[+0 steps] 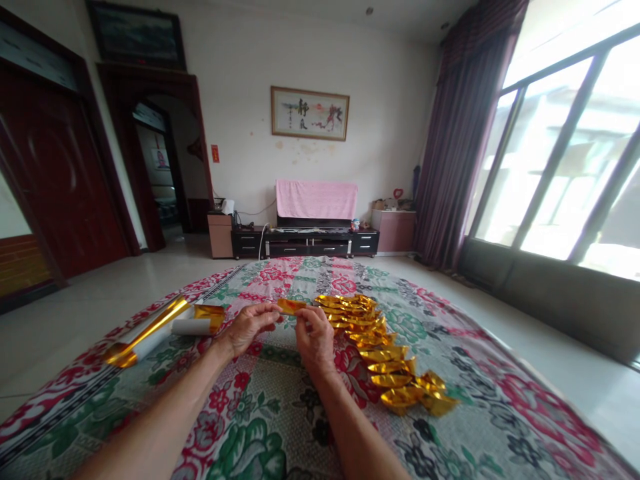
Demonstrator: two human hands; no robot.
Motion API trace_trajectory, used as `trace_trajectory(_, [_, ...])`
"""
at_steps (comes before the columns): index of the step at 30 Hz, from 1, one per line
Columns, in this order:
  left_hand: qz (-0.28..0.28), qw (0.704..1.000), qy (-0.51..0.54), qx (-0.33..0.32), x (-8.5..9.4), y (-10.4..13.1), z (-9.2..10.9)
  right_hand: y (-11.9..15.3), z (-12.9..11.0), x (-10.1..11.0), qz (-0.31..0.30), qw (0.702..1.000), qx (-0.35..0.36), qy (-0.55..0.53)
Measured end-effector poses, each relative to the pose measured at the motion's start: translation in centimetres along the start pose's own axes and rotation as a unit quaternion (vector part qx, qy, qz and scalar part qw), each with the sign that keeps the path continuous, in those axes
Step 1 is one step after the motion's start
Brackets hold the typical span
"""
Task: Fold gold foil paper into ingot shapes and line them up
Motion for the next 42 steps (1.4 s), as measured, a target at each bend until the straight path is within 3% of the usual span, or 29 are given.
trace_trajectory(8, [-0.003, 1.0, -0.016, -0.005, 0.2, 0.0, 0.0, 0.2, -0.9, -0.4, -0.047, 0.999, 0.008, -0.027])
trace_trajectory(17, [0.028, 0.999, -0.024, -0.026, 0.5, -0.2, 0.3, 0.1, -0.6, -0.7, -0.048, 0.999, 0.015, 0.002])
trace_trajectory(26, [0.057, 0.997, -0.042, -0.036, 0.8, -0.2, 0.5, 0.3, 0.7, -1.1, -0.056, 0.998, -0.026, -0.008])
trace_trajectory(42, [0.093, 0.992, -0.07, -0.051, 1.0, 0.0, 0.9, 0.2, 0.7, -0.7, -0.029, 0.999, -0.028, 0.001])
Point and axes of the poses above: each hand's wrist, its own y-axis away from the middle knuckle, its own x-axis out of the back of the hand, z = x × y, the point moved 8 cm from there along -y, towards the middle knuckle, and after that the axes turned 6 degrees about -z, right-handed, at the moved point
